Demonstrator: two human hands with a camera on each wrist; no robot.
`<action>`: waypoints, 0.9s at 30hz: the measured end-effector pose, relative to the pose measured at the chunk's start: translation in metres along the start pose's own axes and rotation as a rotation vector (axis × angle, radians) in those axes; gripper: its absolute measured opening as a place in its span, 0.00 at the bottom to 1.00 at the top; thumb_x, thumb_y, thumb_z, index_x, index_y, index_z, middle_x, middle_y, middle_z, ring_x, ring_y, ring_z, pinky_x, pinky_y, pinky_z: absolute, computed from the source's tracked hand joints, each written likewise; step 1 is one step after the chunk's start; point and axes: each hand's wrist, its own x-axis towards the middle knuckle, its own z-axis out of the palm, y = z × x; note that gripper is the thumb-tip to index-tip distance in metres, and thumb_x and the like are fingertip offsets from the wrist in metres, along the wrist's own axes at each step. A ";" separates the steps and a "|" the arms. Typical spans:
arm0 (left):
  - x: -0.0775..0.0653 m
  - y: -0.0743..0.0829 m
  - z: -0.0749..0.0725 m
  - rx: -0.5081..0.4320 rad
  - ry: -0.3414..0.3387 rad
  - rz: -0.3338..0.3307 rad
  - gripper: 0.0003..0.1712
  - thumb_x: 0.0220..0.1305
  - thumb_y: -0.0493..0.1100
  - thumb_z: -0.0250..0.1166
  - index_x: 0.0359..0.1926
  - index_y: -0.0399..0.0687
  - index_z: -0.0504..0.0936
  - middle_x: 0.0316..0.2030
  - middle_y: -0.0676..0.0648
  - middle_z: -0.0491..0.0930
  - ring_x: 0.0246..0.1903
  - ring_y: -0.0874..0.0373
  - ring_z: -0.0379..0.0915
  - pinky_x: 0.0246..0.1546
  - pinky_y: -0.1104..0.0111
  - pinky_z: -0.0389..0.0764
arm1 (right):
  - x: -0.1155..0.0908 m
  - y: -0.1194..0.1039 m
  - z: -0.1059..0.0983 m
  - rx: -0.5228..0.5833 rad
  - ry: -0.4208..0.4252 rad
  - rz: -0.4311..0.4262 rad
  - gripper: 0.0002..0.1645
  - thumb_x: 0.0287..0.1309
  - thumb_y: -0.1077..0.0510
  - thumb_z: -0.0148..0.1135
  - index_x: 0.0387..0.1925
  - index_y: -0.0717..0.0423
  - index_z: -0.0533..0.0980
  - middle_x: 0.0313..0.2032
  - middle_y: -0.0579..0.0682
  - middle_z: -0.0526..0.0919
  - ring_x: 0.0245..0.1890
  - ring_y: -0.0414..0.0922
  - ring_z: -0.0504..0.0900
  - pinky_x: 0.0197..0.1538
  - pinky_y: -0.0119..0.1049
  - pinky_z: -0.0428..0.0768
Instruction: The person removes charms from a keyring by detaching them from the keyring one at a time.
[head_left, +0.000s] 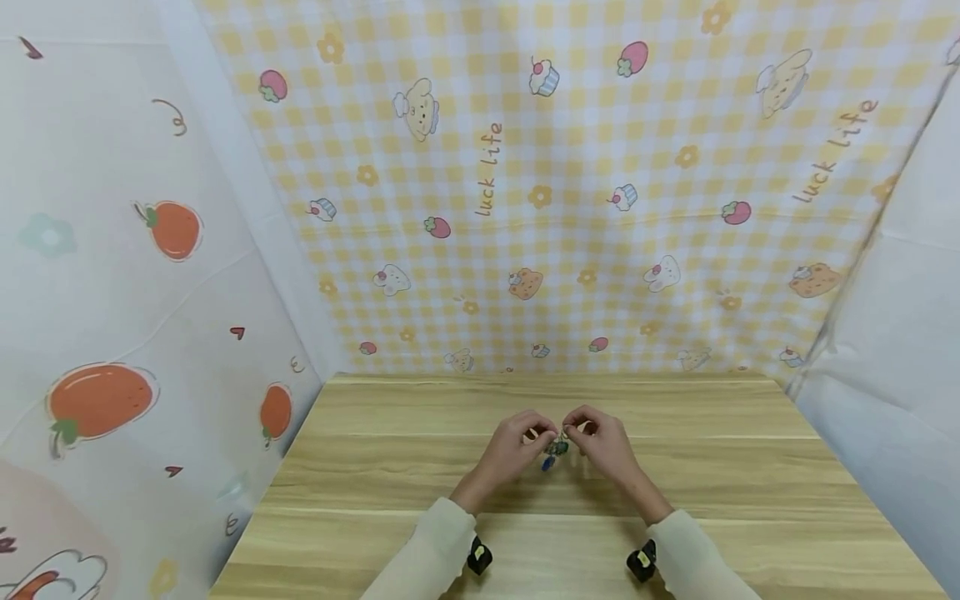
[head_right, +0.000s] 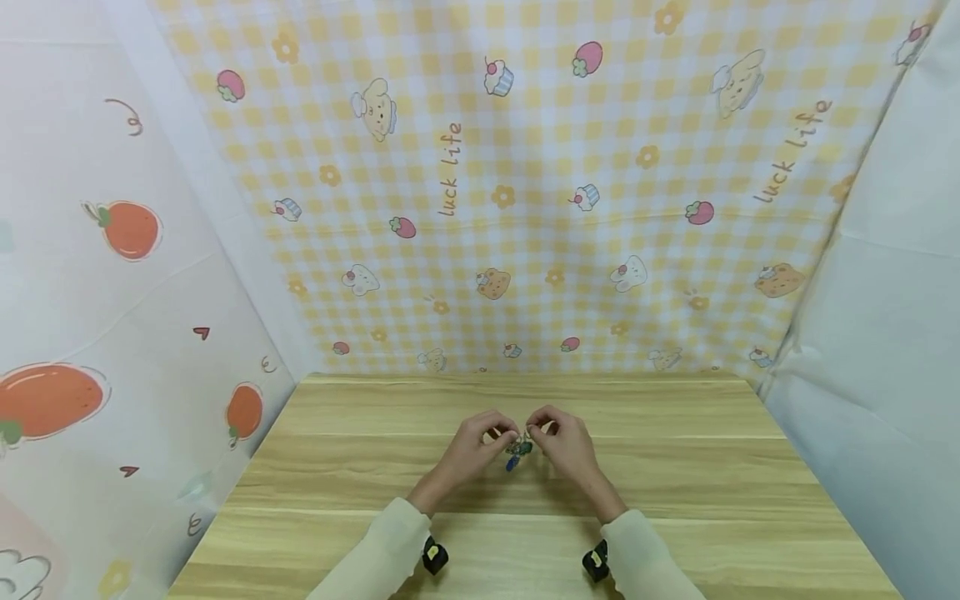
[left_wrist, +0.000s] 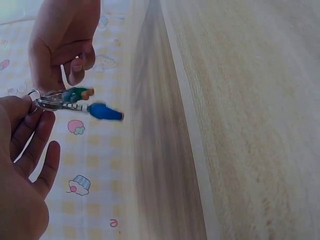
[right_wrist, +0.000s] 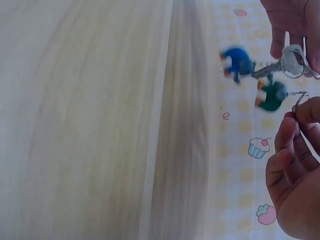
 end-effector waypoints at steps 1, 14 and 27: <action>0.000 0.001 0.000 0.003 -0.003 0.003 0.09 0.79 0.44 0.64 0.48 0.47 0.88 0.44 0.49 0.88 0.43 0.62 0.82 0.49 0.70 0.85 | 0.000 0.000 -0.001 0.004 0.007 0.012 0.03 0.70 0.65 0.68 0.41 0.57 0.85 0.37 0.53 0.87 0.20 0.38 0.77 0.26 0.32 0.79; 0.000 0.001 0.000 0.015 0.016 -0.022 0.08 0.77 0.42 0.65 0.47 0.44 0.88 0.42 0.48 0.88 0.42 0.64 0.81 0.48 0.71 0.84 | 0.002 0.004 -0.009 -0.010 -0.026 0.029 0.03 0.70 0.65 0.67 0.43 0.59 0.83 0.39 0.53 0.84 0.21 0.38 0.76 0.25 0.32 0.77; 0.001 -0.006 -0.004 -0.013 0.068 -0.073 0.08 0.78 0.42 0.65 0.47 0.44 0.89 0.42 0.50 0.89 0.41 0.64 0.82 0.45 0.70 0.85 | 0.008 0.006 -0.020 -0.101 -0.013 -0.038 0.03 0.69 0.62 0.69 0.40 0.59 0.84 0.38 0.50 0.86 0.27 0.37 0.77 0.30 0.31 0.77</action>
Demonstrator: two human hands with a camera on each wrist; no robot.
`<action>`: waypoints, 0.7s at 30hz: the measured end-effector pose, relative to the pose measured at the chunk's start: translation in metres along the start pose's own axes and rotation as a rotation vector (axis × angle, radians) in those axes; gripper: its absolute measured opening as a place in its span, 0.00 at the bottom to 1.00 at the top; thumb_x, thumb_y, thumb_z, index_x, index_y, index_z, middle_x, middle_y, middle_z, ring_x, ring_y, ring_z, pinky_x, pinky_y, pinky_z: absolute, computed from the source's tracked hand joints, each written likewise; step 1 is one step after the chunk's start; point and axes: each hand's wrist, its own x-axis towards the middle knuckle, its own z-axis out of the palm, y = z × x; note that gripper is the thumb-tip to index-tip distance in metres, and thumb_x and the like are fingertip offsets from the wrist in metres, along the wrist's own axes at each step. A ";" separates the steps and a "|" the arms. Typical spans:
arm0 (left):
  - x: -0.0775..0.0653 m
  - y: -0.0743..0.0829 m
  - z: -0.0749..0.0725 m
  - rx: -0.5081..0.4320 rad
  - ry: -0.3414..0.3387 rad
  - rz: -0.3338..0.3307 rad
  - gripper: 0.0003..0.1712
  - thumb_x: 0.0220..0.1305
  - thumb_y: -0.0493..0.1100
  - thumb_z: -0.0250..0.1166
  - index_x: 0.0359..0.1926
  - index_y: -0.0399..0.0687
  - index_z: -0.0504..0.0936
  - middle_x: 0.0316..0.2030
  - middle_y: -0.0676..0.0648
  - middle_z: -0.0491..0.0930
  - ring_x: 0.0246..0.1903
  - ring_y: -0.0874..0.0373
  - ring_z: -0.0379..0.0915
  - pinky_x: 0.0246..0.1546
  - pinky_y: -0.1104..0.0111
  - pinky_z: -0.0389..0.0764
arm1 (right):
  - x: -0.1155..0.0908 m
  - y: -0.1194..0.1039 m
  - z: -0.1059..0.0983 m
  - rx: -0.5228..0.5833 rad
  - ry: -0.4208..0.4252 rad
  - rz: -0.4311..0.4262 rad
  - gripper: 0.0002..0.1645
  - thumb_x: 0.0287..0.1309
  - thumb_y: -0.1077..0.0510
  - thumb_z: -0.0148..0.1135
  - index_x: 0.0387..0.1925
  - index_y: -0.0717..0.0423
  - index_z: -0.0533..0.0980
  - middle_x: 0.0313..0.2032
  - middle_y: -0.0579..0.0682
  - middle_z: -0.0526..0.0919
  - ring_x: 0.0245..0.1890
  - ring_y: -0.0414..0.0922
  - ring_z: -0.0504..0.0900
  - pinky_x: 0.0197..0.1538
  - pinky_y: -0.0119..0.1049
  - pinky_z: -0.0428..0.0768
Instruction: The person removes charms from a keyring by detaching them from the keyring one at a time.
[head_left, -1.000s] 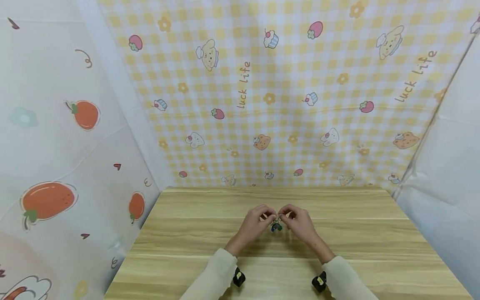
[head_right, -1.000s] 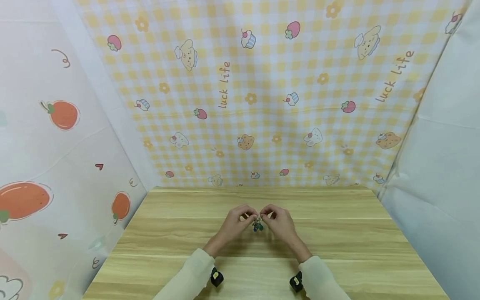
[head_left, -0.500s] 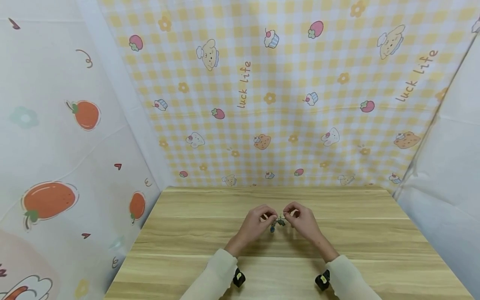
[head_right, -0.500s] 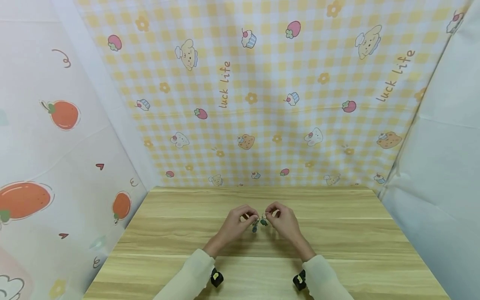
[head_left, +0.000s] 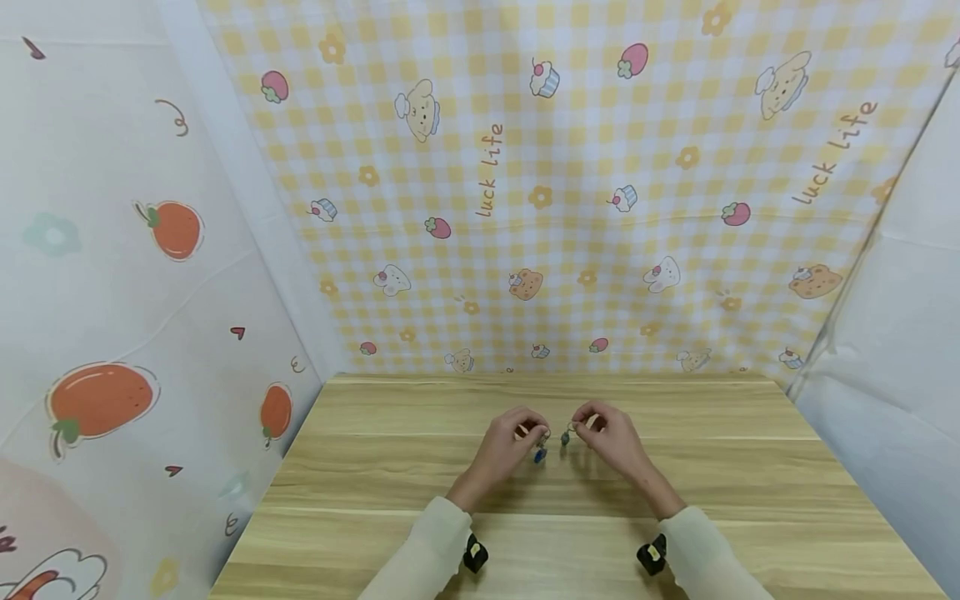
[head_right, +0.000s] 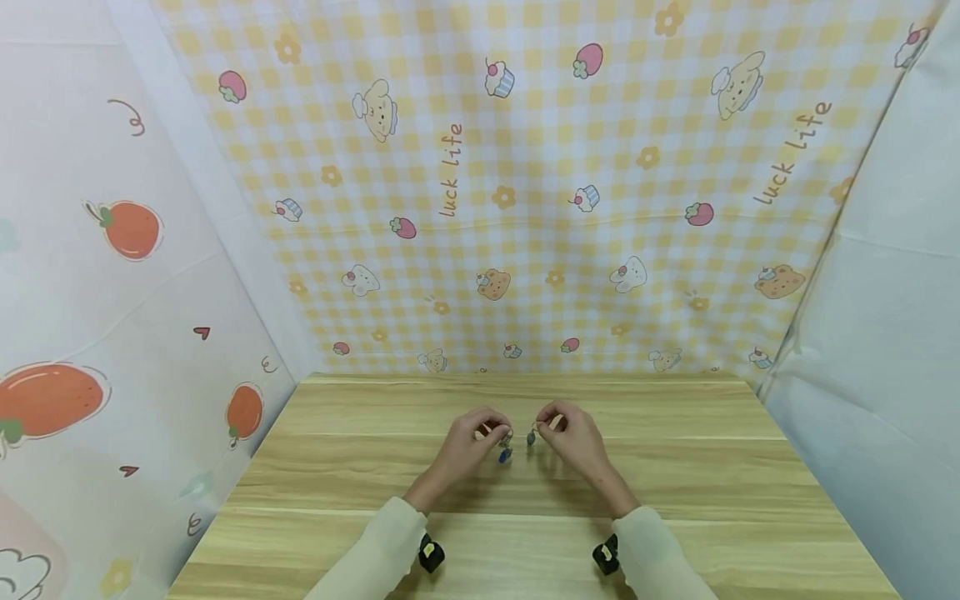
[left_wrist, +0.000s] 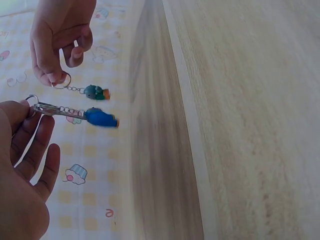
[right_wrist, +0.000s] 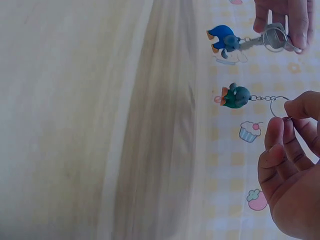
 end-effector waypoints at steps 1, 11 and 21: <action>0.000 -0.001 0.000 0.001 0.005 -0.001 0.08 0.78 0.43 0.65 0.47 0.45 0.89 0.42 0.50 0.89 0.41 0.64 0.82 0.45 0.70 0.85 | 0.001 0.000 -0.001 -0.011 0.003 -0.002 0.03 0.69 0.62 0.69 0.40 0.59 0.84 0.38 0.50 0.86 0.28 0.37 0.78 0.31 0.31 0.77; -0.001 -0.007 -0.002 -0.008 0.009 -0.010 0.10 0.78 0.44 0.65 0.48 0.43 0.89 0.43 0.50 0.88 0.41 0.64 0.82 0.44 0.71 0.85 | 0.012 0.009 -0.018 -0.053 -0.011 0.045 0.04 0.69 0.65 0.68 0.41 0.55 0.85 0.38 0.51 0.87 0.27 0.39 0.78 0.28 0.32 0.78; -0.003 -0.007 -0.004 -0.008 0.009 -0.016 0.07 0.78 0.42 0.66 0.47 0.48 0.88 0.43 0.50 0.89 0.41 0.64 0.81 0.44 0.72 0.85 | 0.021 0.020 -0.037 -0.103 -0.023 0.071 0.05 0.72 0.62 0.65 0.45 0.58 0.84 0.40 0.53 0.86 0.29 0.41 0.79 0.29 0.32 0.78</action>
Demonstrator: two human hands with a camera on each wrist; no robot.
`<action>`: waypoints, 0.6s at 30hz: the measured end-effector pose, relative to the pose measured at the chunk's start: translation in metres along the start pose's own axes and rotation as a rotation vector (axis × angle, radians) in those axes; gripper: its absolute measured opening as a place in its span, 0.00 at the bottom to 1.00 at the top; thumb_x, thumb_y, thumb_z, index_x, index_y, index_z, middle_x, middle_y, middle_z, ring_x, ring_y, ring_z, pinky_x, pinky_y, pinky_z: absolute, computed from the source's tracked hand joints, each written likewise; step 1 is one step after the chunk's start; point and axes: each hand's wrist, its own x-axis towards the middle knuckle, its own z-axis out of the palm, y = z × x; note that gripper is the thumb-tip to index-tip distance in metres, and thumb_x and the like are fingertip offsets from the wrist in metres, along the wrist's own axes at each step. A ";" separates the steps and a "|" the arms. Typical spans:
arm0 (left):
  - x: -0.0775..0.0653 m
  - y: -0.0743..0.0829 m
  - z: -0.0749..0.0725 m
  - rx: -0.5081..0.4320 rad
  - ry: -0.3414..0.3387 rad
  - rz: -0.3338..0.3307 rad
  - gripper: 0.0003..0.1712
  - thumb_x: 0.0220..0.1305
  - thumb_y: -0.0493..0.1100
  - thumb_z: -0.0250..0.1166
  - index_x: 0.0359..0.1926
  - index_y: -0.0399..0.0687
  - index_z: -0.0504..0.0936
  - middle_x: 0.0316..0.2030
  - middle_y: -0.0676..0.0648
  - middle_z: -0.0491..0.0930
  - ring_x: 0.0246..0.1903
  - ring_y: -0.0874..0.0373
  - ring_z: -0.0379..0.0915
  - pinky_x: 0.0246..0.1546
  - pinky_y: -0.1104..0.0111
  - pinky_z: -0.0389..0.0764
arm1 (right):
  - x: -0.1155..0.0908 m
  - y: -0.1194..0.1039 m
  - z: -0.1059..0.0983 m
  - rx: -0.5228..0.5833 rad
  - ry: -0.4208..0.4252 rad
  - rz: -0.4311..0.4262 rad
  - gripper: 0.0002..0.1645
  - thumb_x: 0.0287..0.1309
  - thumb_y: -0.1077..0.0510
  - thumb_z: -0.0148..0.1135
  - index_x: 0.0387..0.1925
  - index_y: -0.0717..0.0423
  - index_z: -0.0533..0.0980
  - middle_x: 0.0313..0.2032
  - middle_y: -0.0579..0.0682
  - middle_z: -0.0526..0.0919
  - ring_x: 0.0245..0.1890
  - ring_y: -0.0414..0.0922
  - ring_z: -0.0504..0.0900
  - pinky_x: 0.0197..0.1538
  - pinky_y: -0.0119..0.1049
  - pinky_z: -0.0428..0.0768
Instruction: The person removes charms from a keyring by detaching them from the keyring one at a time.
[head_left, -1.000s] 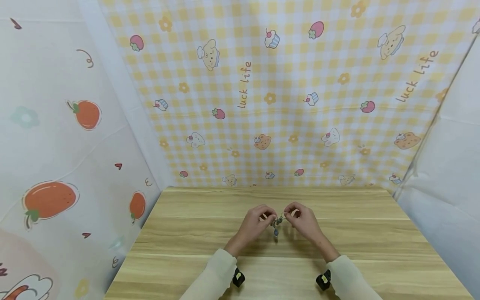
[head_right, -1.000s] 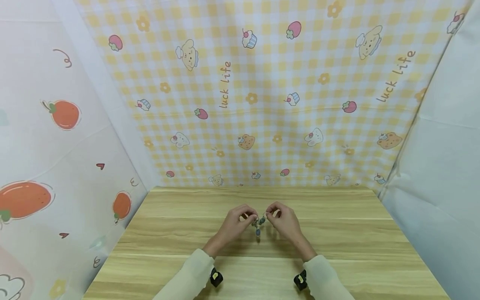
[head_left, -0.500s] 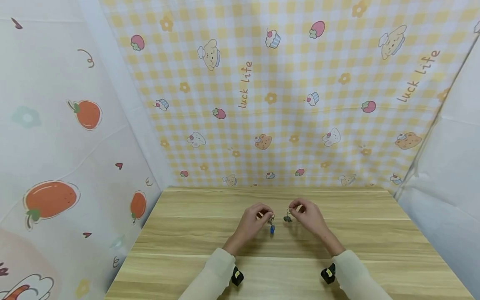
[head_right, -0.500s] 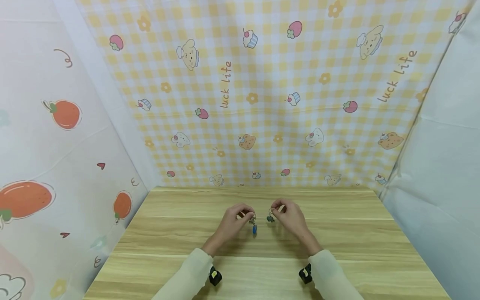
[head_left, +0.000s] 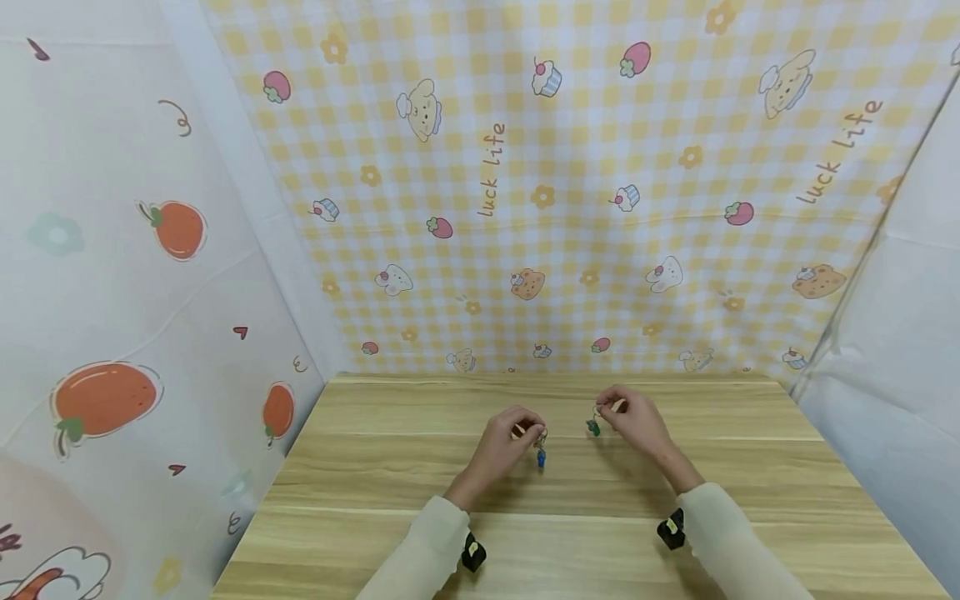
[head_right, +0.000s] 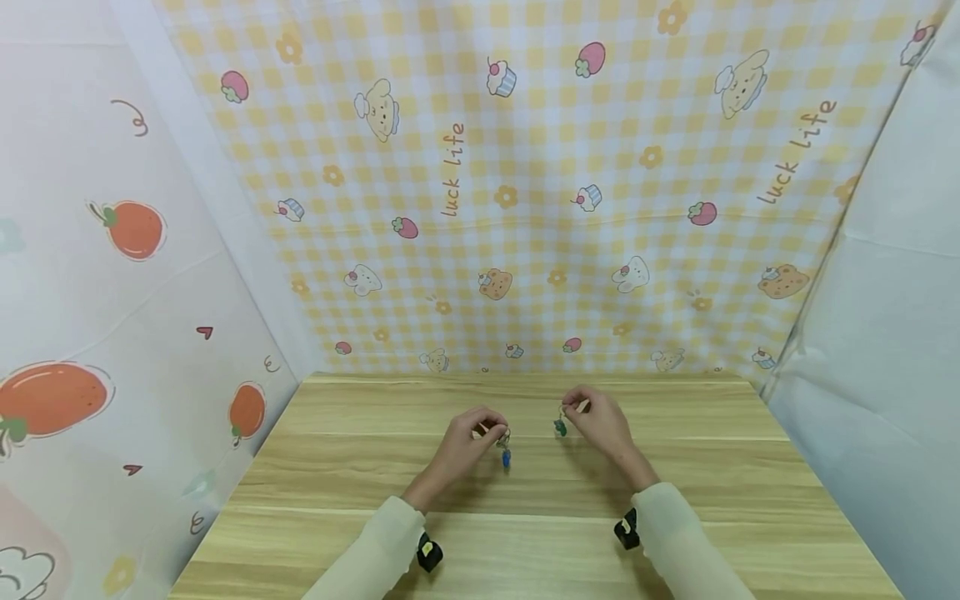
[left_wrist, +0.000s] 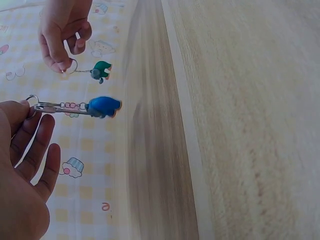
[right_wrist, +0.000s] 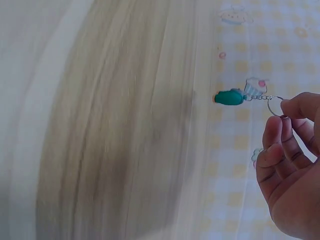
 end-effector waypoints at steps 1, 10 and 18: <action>0.000 0.000 0.000 -0.002 0.000 -0.001 0.07 0.78 0.42 0.66 0.47 0.47 0.89 0.42 0.50 0.89 0.41 0.64 0.81 0.44 0.72 0.85 | 0.001 0.002 -0.002 -0.006 -0.003 0.003 0.06 0.72 0.62 0.65 0.46 0.58 0.84 0.40 0.53 0.86 0.29 0.41 0.79 0.29 0.32 0.79; 0.000 0.000 -0.001 0.000 -0.005 -0.011 0.10 0.78 0.42 0.65 0.48 0.40 0.88 0.43 0.49 0.88 0.41 0.64 0.81 0.44 0.72 0.84 | 0.010 0.014 -0.012 -0.037 -0.004 0.043 0.06 0.73 0.60 0.63 0.46 0.57 0.84 0.40 0.54 0.86 0.30 0.41 0.81 0.30 0.33 0.80; 0.000 0.000 -0.001 -0.003 -0.005 -0.011 0.11 0.78 0.41 0.65 0.49 0.38 0.88 0.43 0.48 0.88 0.41 0.64 0.81 0.44 0.72 0.84 | 0.010 0.025 -0.018 -0.054 -0.006 0.058 0.07 0.73 0.61 0.63 0.46 0.60 0.83 0.41 0.55 0.85 0.30 0.43 0.79 0.30 0.33 0.78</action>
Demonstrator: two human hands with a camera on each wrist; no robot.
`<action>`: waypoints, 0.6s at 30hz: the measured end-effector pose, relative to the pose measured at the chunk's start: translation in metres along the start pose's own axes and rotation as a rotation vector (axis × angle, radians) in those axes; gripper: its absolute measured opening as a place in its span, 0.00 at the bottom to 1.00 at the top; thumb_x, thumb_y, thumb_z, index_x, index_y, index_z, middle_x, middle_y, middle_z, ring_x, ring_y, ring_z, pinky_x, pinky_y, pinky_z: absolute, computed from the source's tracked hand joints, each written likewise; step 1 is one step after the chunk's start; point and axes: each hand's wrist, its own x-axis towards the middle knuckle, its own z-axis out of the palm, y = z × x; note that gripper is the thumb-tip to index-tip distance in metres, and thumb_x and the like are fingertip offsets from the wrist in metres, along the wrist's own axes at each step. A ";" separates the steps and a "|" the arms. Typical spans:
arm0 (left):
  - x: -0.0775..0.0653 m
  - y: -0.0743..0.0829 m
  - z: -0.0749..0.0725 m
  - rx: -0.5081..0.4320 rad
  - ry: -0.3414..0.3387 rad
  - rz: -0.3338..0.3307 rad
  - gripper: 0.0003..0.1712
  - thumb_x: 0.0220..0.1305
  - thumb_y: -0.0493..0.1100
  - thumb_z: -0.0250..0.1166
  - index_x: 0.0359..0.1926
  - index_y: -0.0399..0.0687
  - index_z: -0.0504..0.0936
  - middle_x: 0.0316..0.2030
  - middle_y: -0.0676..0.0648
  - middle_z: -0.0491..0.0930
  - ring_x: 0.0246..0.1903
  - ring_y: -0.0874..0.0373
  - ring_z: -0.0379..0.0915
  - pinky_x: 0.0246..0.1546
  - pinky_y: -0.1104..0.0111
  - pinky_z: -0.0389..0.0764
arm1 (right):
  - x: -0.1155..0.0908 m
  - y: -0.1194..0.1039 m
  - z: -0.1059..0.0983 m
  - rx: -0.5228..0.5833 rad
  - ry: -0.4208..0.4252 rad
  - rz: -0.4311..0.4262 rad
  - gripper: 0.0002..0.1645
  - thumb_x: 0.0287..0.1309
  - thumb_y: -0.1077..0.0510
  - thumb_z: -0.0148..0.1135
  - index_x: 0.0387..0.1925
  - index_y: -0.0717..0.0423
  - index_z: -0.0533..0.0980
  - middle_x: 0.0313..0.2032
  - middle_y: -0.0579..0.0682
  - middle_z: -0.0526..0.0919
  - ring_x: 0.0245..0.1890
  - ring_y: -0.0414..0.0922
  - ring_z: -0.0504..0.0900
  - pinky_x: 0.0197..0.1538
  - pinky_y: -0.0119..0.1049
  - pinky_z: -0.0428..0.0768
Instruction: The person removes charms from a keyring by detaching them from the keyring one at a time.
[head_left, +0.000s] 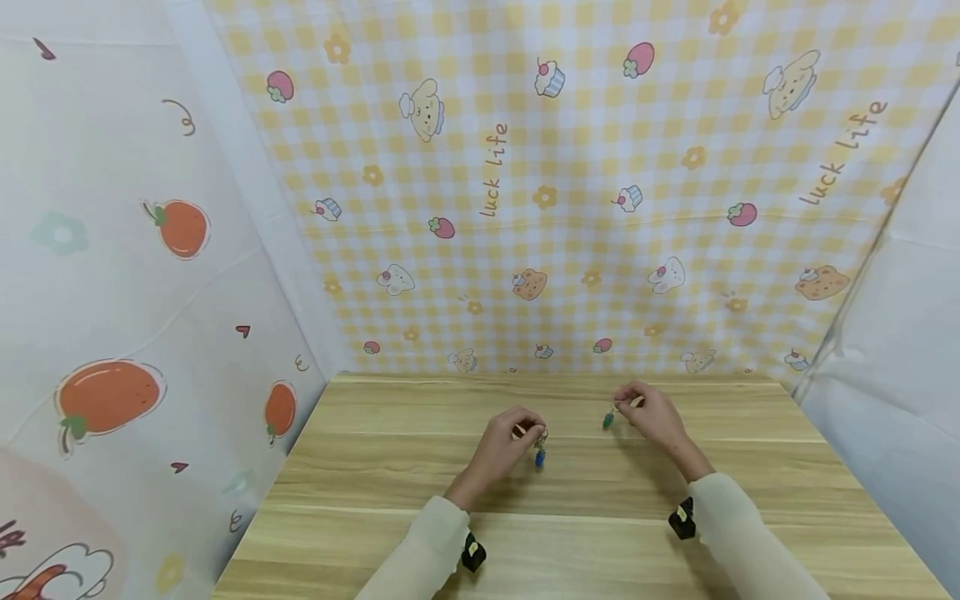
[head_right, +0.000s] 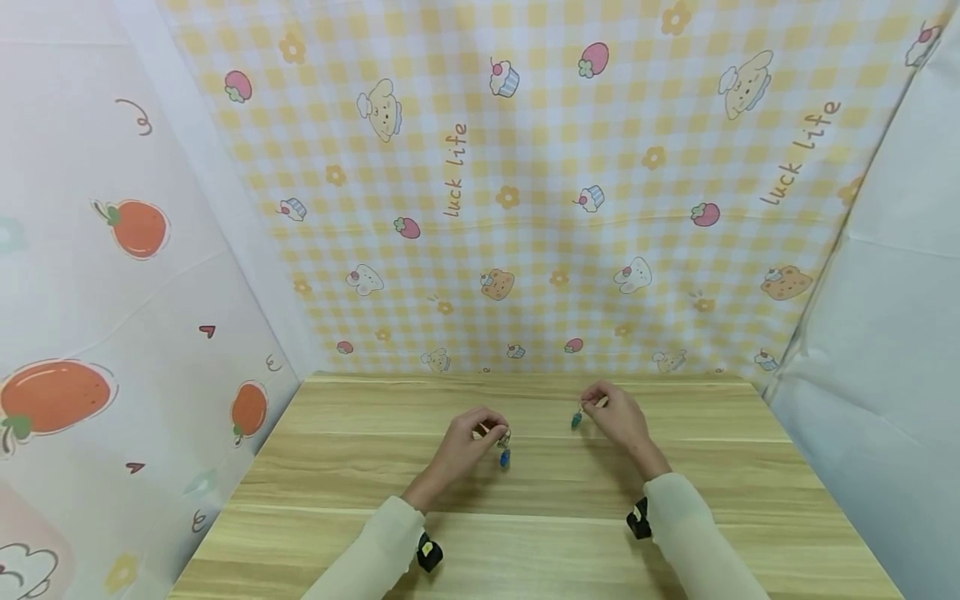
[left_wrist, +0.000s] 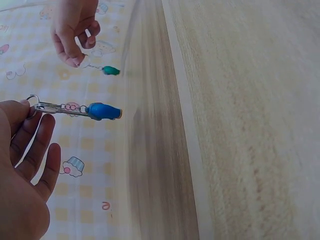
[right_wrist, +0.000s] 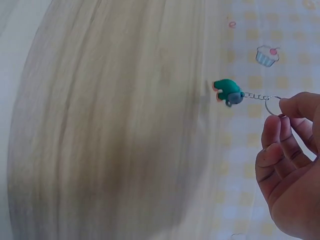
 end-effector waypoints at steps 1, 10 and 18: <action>0.000 0.000 0.000 -0.001 0.000 -0.001 0.11 0.78 0.41 0.65 0.49 0.38 0.88 0.43 0.48 0.88 0.41 0.64 0.81 0.44 0.72 0.84 | 0.000 0.002 -0.001 0.001 0.002 0.004 0.07 0.73 0.61 0.63 0.46 0.60 0.83 0.41 0.55 0.85 0.30 0.43 0.79 0.30 0.33 0.78; -0.001 -0.001 -0.001 -0.001 0.014 -0.004 0.08 0.77 0.42 0.66 0.47 0.43 0.88 0.42 0.49 0.88 0.40 0.64 0.81 0.44 0.72 0.84 | -0.007 0.021 -0.007 0.018 -0.005 0.056 0.10 0.74 0.61 0.61 0.49 0.64 0.82 0.42 0.57 0.84 0.30 0.45 0.82 0.30 0.33 0.77; -0.002 0.000 0.000 -0.005 0.020 -0.004 0.06 0.77 0.41 0.66 0.46 0.47 0.89 0.42 0.49 0.88 0.40 0.64 0.81 0.44 0.72 0.85 | -0.012 0.036 -0.014 0.018 -0.015 0.101 0.10 0.74 0.61 0.61 0.49 0.65 0.81 0.42 0.57 0.83 0.30 0.45 0.82 0.30 0.34 0.77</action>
